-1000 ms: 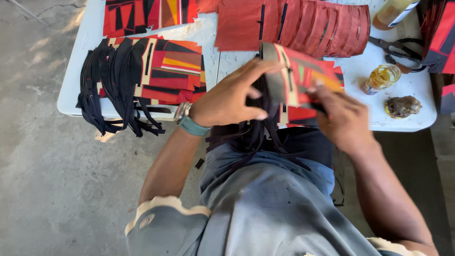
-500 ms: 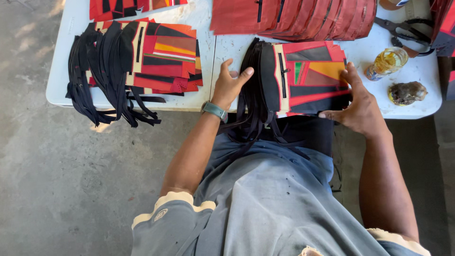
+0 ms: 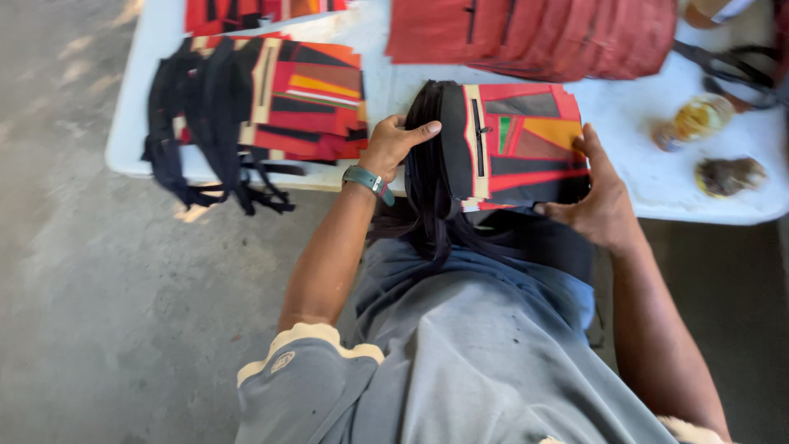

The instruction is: The person picks up cut red, black and multicolored fabric pieces from a white plastic table, aligns them into a stack, folds and presses the stack together, and ties it with a black strap. They repeat the handling on additional pieces, occasionally reaching for a jar on the table.

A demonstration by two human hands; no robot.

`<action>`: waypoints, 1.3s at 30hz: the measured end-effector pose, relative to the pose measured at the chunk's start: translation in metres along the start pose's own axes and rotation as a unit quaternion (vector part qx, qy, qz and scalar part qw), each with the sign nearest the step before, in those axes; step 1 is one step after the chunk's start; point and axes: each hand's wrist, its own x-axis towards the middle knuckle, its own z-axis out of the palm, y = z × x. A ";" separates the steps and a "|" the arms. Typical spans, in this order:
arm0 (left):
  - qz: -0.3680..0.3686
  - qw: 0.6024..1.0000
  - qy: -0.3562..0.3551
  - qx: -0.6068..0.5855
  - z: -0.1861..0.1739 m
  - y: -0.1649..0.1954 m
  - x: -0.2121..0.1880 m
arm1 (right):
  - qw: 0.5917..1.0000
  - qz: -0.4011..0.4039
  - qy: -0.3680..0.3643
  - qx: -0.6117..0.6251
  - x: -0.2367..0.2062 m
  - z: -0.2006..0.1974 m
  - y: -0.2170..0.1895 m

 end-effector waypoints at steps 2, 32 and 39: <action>0.031 0.998 0.023 0.045 -0.028 0.009 0.001 | 1.000 -0.006 0.024 -0.015 0.006 0.026 -0.014; 0.131 0.719 0.426 0.533 -0.210 0.049 -0.029 | 0.905 0.128 -0.035 -0.405 0.055 -0.130 0.097; 0.116 0.731 0.442 0.507 -0.194 0.055 -0.019 | 0.899 0.139 -0.049 -0.412 0.061 -0.127 0.100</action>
